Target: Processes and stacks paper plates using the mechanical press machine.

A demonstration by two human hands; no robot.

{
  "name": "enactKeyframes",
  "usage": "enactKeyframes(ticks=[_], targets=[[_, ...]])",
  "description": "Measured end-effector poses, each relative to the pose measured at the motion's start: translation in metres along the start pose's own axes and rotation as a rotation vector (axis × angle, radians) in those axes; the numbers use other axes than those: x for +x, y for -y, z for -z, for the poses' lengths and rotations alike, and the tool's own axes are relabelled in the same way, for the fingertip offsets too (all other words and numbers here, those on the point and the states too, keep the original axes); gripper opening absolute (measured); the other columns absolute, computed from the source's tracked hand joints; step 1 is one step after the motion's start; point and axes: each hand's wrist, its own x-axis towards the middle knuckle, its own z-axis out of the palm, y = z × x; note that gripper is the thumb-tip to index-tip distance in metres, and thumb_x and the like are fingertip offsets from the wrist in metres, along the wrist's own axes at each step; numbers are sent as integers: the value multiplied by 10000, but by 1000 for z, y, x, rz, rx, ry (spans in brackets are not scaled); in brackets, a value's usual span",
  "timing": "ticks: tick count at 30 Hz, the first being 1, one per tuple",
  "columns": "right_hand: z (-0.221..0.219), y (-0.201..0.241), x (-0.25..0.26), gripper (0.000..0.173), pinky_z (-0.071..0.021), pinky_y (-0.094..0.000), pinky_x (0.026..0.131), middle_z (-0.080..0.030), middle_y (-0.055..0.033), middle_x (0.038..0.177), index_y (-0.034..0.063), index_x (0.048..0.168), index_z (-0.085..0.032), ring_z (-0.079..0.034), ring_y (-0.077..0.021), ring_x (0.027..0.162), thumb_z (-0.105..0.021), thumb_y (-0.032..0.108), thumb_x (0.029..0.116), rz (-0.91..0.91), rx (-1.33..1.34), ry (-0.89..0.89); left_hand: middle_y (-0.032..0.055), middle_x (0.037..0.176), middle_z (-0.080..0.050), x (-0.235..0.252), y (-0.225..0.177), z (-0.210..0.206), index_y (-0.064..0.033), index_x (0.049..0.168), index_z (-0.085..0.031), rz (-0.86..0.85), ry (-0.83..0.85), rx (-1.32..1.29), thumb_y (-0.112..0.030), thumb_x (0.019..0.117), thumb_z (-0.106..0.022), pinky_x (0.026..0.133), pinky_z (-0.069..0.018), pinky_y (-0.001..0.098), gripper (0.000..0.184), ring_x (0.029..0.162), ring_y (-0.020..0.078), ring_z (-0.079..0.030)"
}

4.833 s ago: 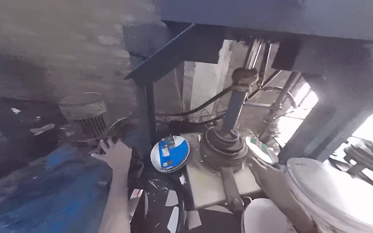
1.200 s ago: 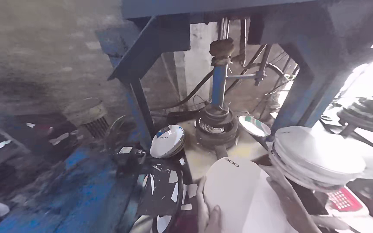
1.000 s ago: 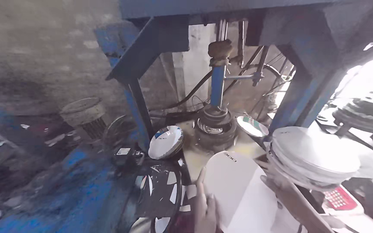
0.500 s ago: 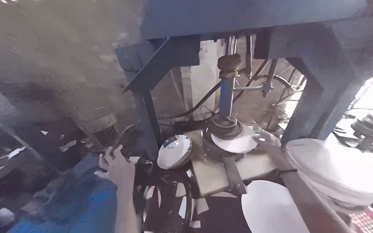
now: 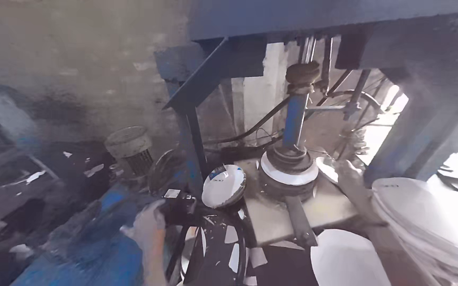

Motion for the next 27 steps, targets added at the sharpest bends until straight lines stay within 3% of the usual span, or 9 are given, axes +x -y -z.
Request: enactKeyframes(ticks=[3,6,9,10,13,16,19,25,27], targets=[[27,0,-28,283,-446,-651,973,-668,-333,1129,-97,1173,-663,-642,-492,1083,-488,85,1045,72,-92,170,214,1228,-699,-31,32,-7,-20,1122,-748,-108,-223,-151,26,951,-428,1010,-281,803,366,1198,491,-613],[16,33,-72,251,-541,-490,845,-707,-202,1012,-46,1153,-687,-679,-297,894,-563,137,1033,183,64,528,208,1265,-684,-34,31,-9,-26,1136,-743,-76,-226,-178,15,965,-411,1006,-279,801,376,1232,483,-594],[-24,98,-97,378,-580,-421,730,-715,-137,981,45,1296,-633,-697,-228,777,-542,328,1064,221,142,907,235,1298,-657,-32,25,-2,-20,1211,-715,-28,-171,-189,36,965,-402,1010,-254,817,402,1252,522,-560],[-37,119,-99,501,-567,-474,797,-703,-180,1079,42,1438,-525,-702,-280,844,-513,384,1071,203,166,974,244,1306,-648,-33,23,0,-22,1233,-703,-11,-149,-192,38,971,-404,1008,-239,827,402,1257,534,-547],[-83,165,-94,791,-558,-515,891,-680,-236,1155,60,1625,-177,-715,-331,925,-490,507,1052,127,238,943,246,1318,-638,-33,20,6,-42,1267,-691,3,-109,-174,23,985,-407,1007,-238,822,406,1252,531,-548],[-122,186,-93,708,-602,-395,706,-680,-173,978,-29,1516,-316,-699,-228,702,-554,443,1045,56,294,873,237,1299,-652,-32,19,11,-43,1276,-688,15,-74,-159,27,995,-398,1010,-246,816,410,1242,513,-564],[-133,192,-98,627,-602,-345,632,-646,-167,952,-17,1544,-246,-678,-194,621,-559,213,1052,-41,358,850,233,1302,-653,-32,18,13,-49,1286,-683,28,-50,-149,20,1006,-397,1025,-252,805,407,1246,501,-567],[-134,184,-84,505,-627,-392,697,-675,-213,1041,2,1518,-346,-730,-250,724,-519,128,1061,-21,385,709,241,1282,-659,-33,24,7,-14,1288,-668,-33,-74,-178,-6,1016,-386,1008,-303,788,391,1226,508,-577],[-144,179,-72,538,-557,-463,888,-637,-243,1196,-22,1501,-389,-693,-320,965,-537,260,1068,102,221,716,239,1270,-665,-34,25,7,-9,1285,-667,-40,-84,-199,-9,1012,-384,1011,-287,799,393,1222,504,-581]])
